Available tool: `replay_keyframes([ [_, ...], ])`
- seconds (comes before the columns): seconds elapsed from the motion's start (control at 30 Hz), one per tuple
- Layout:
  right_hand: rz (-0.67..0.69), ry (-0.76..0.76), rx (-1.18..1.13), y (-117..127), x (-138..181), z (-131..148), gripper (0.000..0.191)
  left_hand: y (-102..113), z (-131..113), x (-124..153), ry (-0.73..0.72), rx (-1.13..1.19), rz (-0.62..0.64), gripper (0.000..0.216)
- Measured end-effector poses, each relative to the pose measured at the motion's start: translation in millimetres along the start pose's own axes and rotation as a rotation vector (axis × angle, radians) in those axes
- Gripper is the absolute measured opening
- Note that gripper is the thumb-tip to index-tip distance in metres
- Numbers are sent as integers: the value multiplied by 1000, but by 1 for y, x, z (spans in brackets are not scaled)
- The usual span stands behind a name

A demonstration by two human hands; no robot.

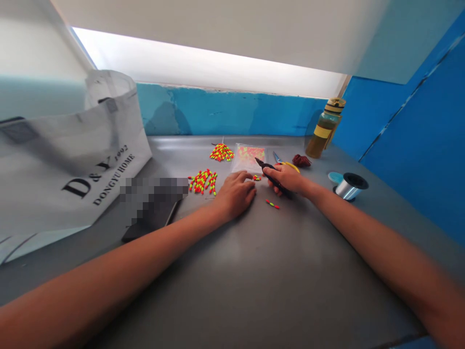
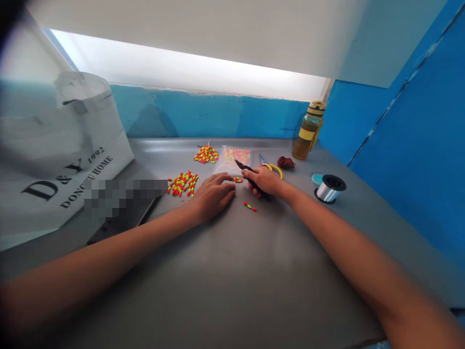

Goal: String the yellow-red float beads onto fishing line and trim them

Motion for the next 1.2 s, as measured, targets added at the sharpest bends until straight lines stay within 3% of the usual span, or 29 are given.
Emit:
replay_keyframes([
  [0.47, -1, -6, -4, 0, 2, 2, 33, 1, 0, -1, 20, 52, -1, 27],
  [0.67, 16, 0, -21, -1, 0, -2, 33, -3, -1, -1, 48, 31, 52, 37],
  [0.93, 38, 11, -70, -3, -3, -5, 30, -22, 7, 1, 58, 17, 227, 52],
  [1.2, 16, 4, -22, -1, -3, -5, 32, -7, 2, -2, 48, 52, 73, 40],
])
Point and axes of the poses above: each hand's wrist, its own x-axis away from the middle knuckle, its own y-axis out of the back of the hand, z = x × y, the point moved 8 cm from there along -x, towards the middle knuckle, and after that the axes turned 9 degrees about x, right-handed, at the moved point
